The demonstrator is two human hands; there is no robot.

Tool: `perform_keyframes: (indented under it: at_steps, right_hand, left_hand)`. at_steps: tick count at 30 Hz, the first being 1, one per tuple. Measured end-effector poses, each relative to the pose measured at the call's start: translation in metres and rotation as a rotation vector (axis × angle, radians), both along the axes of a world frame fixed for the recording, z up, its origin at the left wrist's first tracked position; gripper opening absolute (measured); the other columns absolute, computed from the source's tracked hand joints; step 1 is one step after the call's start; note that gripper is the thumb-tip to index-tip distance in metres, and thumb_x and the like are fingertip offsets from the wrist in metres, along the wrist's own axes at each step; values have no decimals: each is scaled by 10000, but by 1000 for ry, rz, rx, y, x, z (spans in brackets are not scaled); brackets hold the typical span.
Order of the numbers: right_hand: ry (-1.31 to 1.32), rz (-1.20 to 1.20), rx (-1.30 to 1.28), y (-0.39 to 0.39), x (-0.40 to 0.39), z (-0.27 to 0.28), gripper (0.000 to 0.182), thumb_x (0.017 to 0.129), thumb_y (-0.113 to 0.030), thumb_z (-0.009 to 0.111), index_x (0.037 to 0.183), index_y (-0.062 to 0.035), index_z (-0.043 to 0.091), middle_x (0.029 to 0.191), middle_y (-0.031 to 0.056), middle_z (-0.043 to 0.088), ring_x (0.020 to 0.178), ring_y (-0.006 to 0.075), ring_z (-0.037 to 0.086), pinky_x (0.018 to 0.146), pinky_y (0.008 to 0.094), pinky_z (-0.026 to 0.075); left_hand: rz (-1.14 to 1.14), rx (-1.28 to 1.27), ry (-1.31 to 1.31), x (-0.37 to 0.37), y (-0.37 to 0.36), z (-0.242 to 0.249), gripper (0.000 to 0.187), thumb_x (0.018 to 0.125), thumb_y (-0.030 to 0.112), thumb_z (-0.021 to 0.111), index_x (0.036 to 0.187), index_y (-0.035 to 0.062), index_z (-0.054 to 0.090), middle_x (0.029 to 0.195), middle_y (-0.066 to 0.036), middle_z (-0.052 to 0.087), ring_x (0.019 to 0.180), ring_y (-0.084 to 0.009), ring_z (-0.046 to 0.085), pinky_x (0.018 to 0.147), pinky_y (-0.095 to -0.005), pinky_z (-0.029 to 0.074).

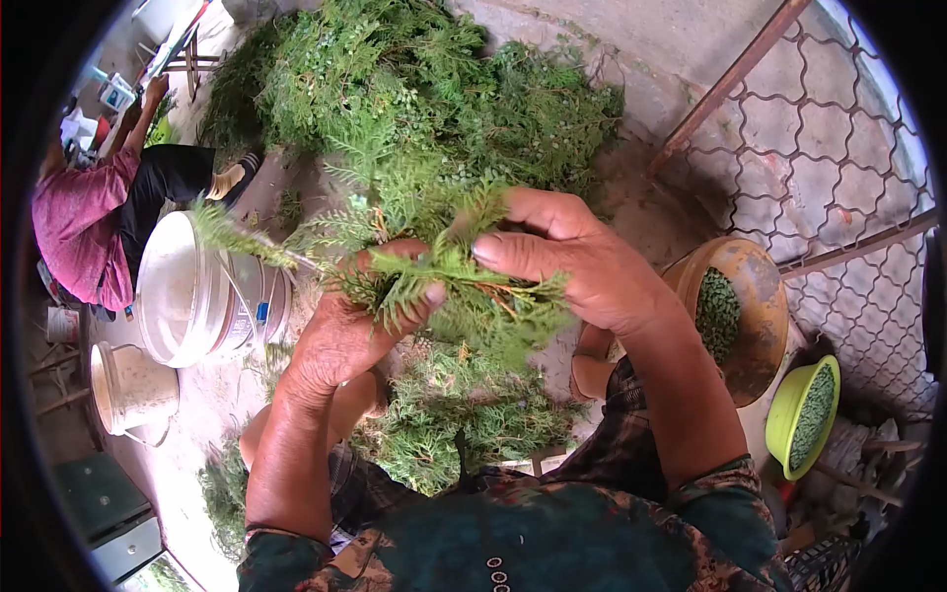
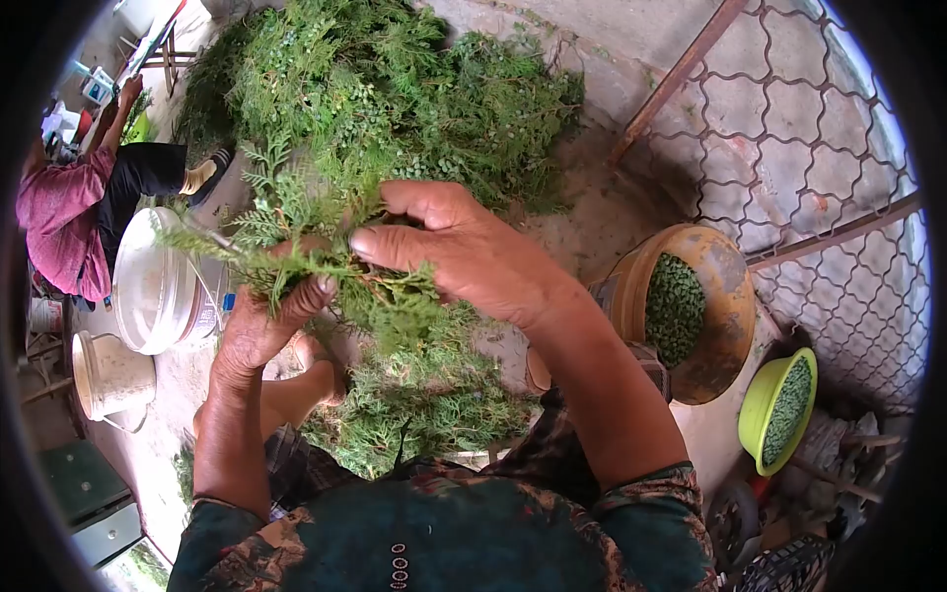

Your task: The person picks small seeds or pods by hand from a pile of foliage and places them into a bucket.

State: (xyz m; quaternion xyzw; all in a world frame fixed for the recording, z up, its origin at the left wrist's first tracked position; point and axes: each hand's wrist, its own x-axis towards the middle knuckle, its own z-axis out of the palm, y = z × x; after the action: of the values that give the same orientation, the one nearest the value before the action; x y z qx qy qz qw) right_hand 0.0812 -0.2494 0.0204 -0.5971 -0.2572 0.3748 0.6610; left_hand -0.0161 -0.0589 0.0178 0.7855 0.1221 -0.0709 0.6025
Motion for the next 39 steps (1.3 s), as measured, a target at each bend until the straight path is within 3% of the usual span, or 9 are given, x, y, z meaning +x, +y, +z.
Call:
perform_keyframes:
  at_steps: [5, 10, 13, 17, 23, 25, 26, 29, 39]
  right_hand:
    - [567, -170, 156, -1, -8, 5, 406, 838, -202, 628, 1182, -39, 486, 914, 19, 580, 588, 67, 457, 458, 236, 340]
    - [518, -513, 10, 24, -17, -8, 443, 836, -228, 620, 1190, -28, 443, 948, 31, 559, 588, 75, 437, 438, 225, 297]
    - [398, -489, -13, 29, -8, -12, 156, 885, -185, 529, 878, -30, 547, 611, -23, 438, 439, 55, 339, 374, 225, 275]
    - [206, -620, 148, 30, -2, -27, 141, 867, -118, 521, 775, -15, 552, 594, 2, 472, 469, 62, 410, 400, 247, 339]
    - [-927, -556, -195, 12, 27, -29, 153, 877, -98, 490, 808, 25, 549, 576, 16, 491, 464, 79, 415, 439, 258, 364]
    - [-688, -735, -418, -9, 39, -5, 147, 875, -119, 518, 837, 19, 554, 618, -12, 482, 524, 74, 421, 487, 237, 366]
    - [-142, -675, -123, -15, 37, 3, 139, 882, -153, 513, 861, -20, 551, 639, 9, 489, 459, 44, 387, 399, 210, 318]
    - [497, -492, 351, -4, 29, -9, 119, 888, -182, 506, 878, -66, 530, 696, 28, 522, 419, 34, 371, 338, 188, 267]
    - [216, -402, 59, 33, -6, -23, 251, 917, -329, 488, 977, -86, 484, 767, 30, 527, 458, 61, 385, 381, 210, 281]
  left_hand:
    - [164, -323, -116, 10, -8, -22, 448, 736, 234, 753, 1067, 19, 540, 951, -74, 621, 893, -155, 571, 810, -315, 455]
    - [574, -725, 12, 22, -22, -21, 492, 775, 231, 708, 1081, -74, 473, 996, -159, 602, 873, -218, 605, 819, -349, 484]
    - [563, -858, 124, 23, -28, -13, 354, 821, 187, 659, 1061, -36, 527, 980, -132, 617, 863, -197, 606, 758, -313, 509]
    - [453, -871, 120, 26, -27, -19, 224, 833, 154, 643, 1004, 14, 608, 932, -69, 642, 833, -153, 589, 752, -292, 486]
    - [558, -746, 24, 21, -12, -12, 197, 770, 136, 698, 936, 55, 628, 892, -52, 644, 846, -152, 584, 751, -262, 469]
    - [517, -819, 2, 15, 16, -14, 216, 750, 136, 714, 937, 80, 624, 872, -28, 646, 771, -129, 590, 657, -241, 471]
    - [521, -828, -18, 16, 19, -15, 213, 758, 147, 711, 938, 80, 619, 853, -23, 642, 735, -118, 584, 625, -232, 467]
    - [670, -671, -97, 25, 11, -27, 196, 794, 198, 687, 923, 76, 604, 777, -11, 620, 630, -100, 560, 547, -212, 455]
    - [431, -919, 23, 33, -34, -23, 317, 808, 136, 668, 1088, 35, 559, 1019, -64, 616, 911, -152, 572, 845, -306, 447]
